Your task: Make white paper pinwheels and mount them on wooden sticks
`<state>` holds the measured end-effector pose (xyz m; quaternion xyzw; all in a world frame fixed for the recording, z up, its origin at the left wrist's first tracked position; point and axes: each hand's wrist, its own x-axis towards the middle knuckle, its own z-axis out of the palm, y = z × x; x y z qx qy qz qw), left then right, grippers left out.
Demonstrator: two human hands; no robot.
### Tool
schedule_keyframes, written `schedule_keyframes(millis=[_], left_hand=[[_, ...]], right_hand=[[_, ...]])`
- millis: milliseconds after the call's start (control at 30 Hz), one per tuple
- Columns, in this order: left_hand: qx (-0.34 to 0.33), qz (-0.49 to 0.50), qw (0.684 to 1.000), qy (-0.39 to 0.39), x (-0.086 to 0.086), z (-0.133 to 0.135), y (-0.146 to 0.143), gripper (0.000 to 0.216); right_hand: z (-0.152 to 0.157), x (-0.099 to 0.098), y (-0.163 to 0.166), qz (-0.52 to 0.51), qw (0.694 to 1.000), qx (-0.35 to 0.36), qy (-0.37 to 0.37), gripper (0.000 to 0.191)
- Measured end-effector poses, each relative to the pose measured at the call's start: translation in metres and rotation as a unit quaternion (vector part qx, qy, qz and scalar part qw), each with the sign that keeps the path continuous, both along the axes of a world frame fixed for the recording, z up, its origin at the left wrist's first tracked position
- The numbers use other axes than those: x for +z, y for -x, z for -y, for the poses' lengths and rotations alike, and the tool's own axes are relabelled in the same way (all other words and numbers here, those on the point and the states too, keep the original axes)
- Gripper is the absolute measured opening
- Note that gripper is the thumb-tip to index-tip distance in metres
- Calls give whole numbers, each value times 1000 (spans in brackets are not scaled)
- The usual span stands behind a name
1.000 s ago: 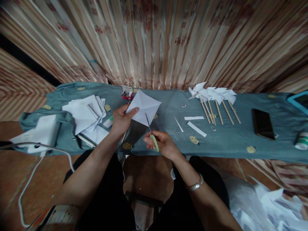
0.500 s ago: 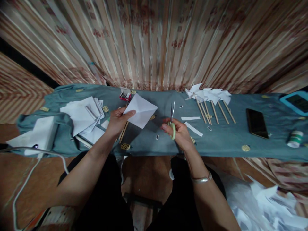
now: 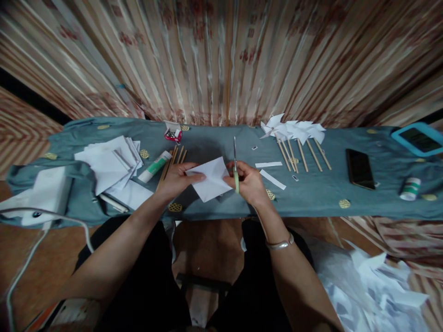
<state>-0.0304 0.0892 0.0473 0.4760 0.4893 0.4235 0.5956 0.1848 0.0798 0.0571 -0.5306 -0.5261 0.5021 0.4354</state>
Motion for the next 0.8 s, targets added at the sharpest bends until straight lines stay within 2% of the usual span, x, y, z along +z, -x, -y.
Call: schedule_keyframes(millis=[133, 267, 433, 633, 800], left_hand=[[41, 105, 994, 6, -1, 0, -7, 63], [51, 146, 987, 45, -3, 4, -14, 50], [106, 175, 974, 96, -7, 10, -21, 37], [135, 256, 945, 154, -1, 16, -32, 34], [155, 246, 946, 142, -2, 17, -36, 40]], right_hand=[[-1, -1, 7, 8, 997, -76, -32, 42], [-1, -2, 15, -41, 989, -137, -42, 41], [-1, -3, 22, -120, 975, -188, -21, 41], [0, -3, 34, -167, 966, -193, 38, 46], [4, -4, 43, -182, 967, -167, 65, 45]])
